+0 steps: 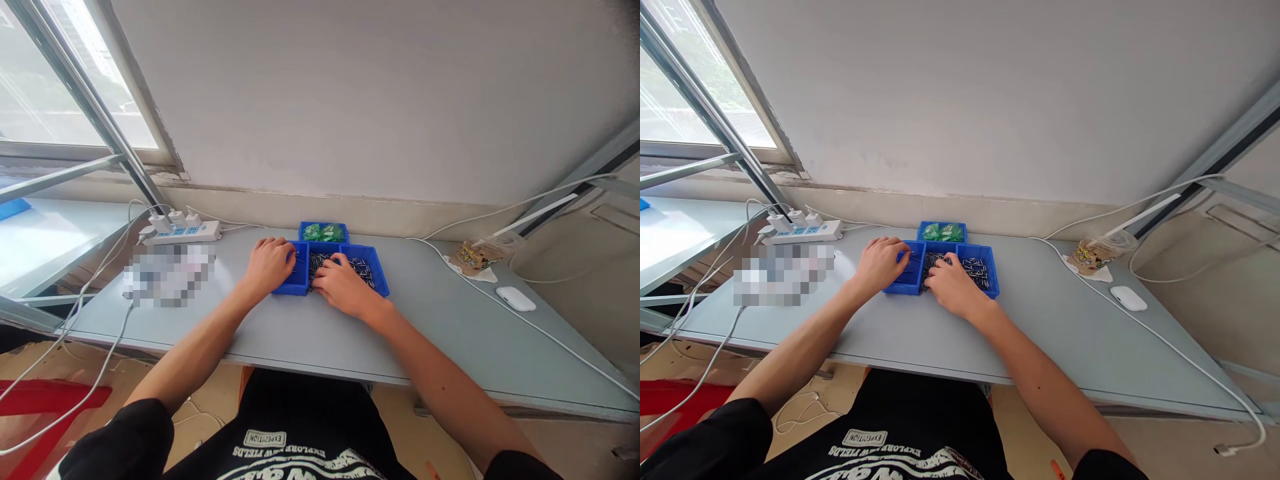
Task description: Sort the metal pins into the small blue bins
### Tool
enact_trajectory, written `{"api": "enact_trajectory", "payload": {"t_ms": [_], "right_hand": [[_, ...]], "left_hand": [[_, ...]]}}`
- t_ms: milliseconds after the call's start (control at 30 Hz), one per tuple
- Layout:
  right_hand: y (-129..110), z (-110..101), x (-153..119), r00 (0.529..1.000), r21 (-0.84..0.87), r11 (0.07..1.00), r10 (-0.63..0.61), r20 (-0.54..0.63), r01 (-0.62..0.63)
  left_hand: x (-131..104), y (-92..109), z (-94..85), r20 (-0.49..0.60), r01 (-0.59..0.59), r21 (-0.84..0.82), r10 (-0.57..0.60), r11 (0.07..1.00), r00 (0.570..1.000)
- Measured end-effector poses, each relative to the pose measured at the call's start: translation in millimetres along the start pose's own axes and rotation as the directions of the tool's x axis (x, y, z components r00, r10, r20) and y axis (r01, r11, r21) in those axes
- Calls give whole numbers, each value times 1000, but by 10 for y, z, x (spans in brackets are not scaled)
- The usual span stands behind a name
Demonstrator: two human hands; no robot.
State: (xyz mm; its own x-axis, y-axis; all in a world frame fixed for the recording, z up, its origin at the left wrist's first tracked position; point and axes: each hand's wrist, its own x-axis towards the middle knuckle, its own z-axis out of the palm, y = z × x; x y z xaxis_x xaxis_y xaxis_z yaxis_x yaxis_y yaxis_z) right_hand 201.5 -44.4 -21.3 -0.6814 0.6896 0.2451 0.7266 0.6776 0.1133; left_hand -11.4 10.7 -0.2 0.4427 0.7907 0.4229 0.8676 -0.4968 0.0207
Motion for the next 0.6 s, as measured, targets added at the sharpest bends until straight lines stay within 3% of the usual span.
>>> {"api": "enact_trajectory", "payload": {"t_ms": [233,600], "right_hand": [[-30,32,5,998,17,1000,-17,67,16],[-29,23,-4,995,36,999,4,102,-8]], "left_hand": [[-12,23,-35,-68,-68,-88,62,994,996],[-73,172,-39,-160,-335,-261,302,905,940]]}}
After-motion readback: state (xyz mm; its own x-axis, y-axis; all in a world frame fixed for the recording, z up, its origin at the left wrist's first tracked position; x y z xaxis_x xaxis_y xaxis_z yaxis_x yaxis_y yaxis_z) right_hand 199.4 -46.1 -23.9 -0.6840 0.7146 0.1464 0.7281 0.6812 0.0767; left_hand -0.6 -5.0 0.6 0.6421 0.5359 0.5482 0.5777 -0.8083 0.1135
